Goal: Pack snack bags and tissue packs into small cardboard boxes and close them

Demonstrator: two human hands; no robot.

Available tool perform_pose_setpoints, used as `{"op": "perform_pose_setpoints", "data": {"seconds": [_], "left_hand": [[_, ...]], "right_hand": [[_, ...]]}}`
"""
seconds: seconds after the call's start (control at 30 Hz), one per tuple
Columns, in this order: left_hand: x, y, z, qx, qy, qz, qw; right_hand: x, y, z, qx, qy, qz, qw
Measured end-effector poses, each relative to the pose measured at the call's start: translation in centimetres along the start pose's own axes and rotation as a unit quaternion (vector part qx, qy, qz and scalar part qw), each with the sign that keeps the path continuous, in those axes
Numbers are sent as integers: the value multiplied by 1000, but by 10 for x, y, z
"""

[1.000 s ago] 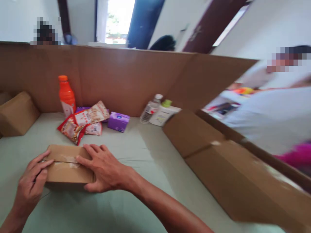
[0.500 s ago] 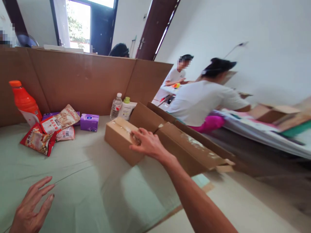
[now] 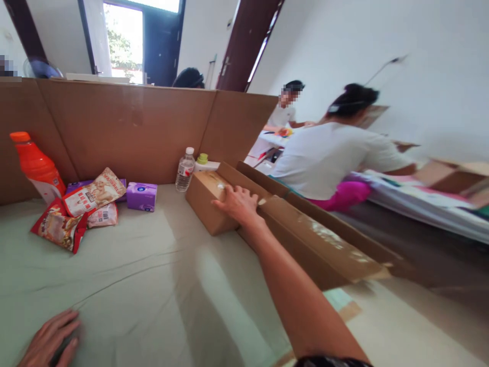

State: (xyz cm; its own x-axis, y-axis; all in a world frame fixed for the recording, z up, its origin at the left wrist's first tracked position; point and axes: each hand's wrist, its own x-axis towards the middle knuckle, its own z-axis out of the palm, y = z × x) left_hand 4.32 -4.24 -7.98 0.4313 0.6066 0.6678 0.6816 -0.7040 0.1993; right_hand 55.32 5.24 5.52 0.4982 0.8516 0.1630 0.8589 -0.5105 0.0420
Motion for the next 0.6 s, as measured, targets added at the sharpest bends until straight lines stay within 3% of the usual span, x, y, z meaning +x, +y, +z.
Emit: {"op": "perform_pose_setpoints", "data": {"seconds": [0.07, 0.13, 0.2, 0.27, 0.4, 0.5, 0.6], "left_hand": [[2, 13, -6, 0, -23, -34, 999], [9, 27, -13, -3, -42, -86, 995], [18, 33, -21, 5, -39, -119, 992], [25, 23, -34, 46, -8, -153, 987], [29, -26, -86, 159, 79, -237, 955], [40, -78, -134, 213, 141, -285, 924], [69, -140, -166, 232, 166, -316, 905]], "right_hand": [[-20, -6, -4, 13, 55, -43, 997], [-44, -18, 3, 64, 155, -139, 976], [-69, -38, 24, 130, 203, -237, 941], [-98, -66, 56, 188, 195, -317, 909], [-167, -125, 126, 207, 109, -481, 845], [-201, -149, 160, 189, 116, -484, 846], [-209, -152, 176, 186, 151, -491, 838]]}}
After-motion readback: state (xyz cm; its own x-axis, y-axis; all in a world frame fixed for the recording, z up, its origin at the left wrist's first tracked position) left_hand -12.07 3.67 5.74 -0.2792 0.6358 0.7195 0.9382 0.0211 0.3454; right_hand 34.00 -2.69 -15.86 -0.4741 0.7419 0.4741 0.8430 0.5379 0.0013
